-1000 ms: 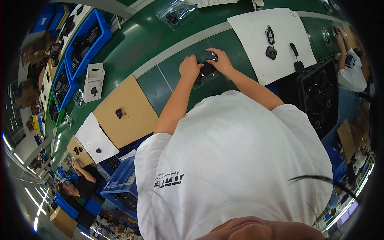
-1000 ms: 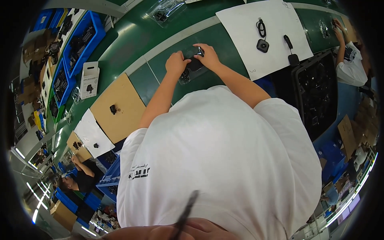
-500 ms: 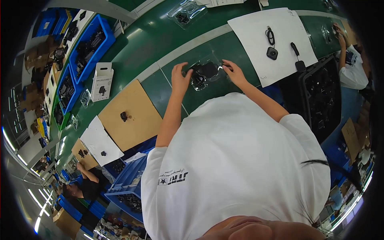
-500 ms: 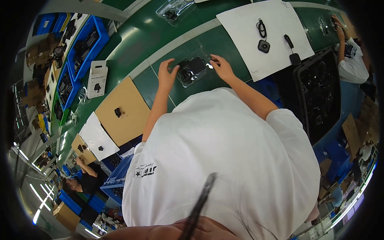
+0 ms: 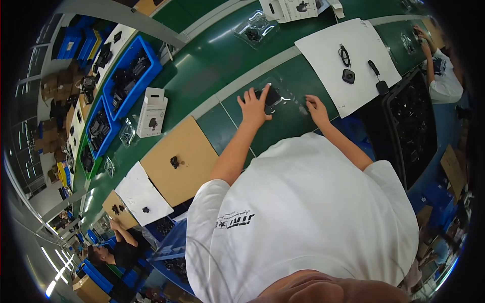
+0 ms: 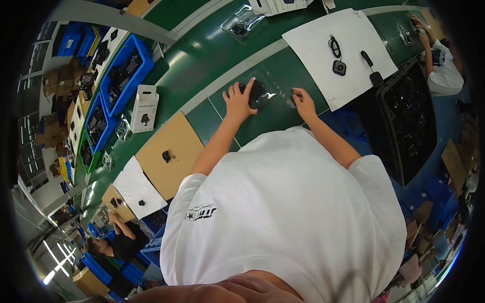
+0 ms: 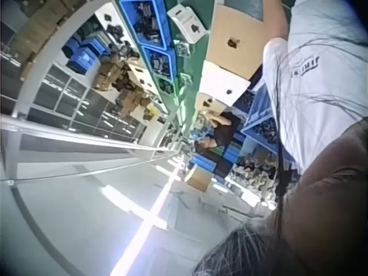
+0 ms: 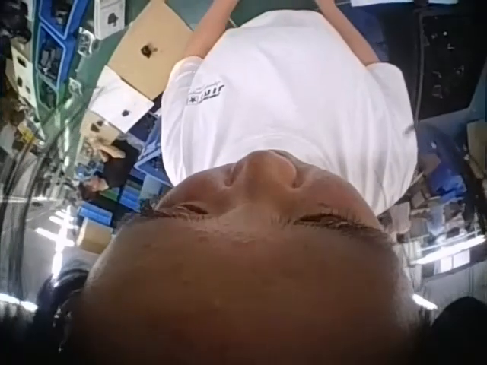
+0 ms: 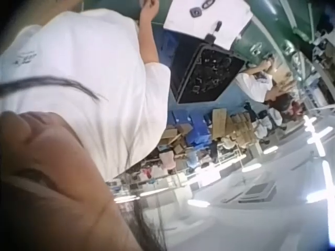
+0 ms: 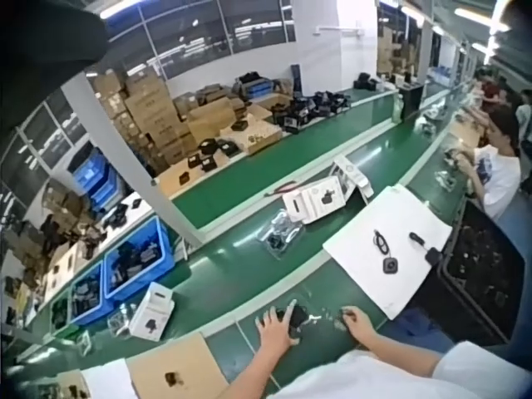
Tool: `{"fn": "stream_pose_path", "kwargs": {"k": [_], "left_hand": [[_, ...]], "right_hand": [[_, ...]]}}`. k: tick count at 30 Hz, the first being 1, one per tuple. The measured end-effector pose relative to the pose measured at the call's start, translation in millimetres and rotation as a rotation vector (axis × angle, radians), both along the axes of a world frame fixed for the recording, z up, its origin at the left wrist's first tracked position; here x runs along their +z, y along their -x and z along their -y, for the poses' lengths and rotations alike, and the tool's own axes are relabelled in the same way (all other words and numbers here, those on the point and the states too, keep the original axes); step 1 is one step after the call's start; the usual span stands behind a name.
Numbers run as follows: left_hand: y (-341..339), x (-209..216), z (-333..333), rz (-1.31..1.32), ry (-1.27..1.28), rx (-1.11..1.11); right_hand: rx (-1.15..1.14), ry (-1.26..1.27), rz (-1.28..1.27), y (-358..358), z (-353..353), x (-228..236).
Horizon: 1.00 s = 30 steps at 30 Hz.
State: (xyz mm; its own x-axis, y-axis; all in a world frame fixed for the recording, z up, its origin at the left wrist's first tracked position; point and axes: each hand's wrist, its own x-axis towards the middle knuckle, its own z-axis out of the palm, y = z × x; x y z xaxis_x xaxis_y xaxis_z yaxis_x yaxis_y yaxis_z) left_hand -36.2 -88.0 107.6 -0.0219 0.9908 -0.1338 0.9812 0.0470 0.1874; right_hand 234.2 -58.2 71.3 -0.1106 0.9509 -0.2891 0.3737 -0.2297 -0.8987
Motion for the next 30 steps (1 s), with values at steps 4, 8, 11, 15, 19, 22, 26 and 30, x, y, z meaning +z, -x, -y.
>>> {"fn": "stream_pose_path", "kwargs": {"k": [4,8,11,15,19,22,26,30], "left_hand": [[65.0,4.0,-55.1,-0.034,-0.065,0.002],[141.1,3.1,-124.1,-0.087,-0.054,0.104],[201.6,-19.5,-159.5,-0.097,0.006,0.158],[211.7,-29.6,-180.1,-0.045,0.066,0.172],[166.8,-8.2,-160.2,-0.114,-0.206,0.083],[133.7,-5.2,-129.3,0.096,-0.426,0.074],[71.0,7.6,-56.2,0.333,-0.445,0.098],[37.5,6.9,15.3,0.418,-0.339,0.292]], "right_hand": [[-0.124,-0.052,0.02,-35.0,25.7,-16.0],[-0.176,0.004,0.138,-59.4,71.6,-12.7],[-0.262,0.087,0.184,-71.6,110.4,1.9],[-0.499,0.047,0.288,-115.2,161.1,12.7],[-0.728,-0.015,0.406,-165.2,200.8,28.4],[-0.76,-0.284,0.701,-223.6,158.5,70.8],[-0.779,-0.377,0.916,-330.5,77.2,92.6],[-0.867,-0.1,1.109,-420.8,-0.7,77.7]]}}
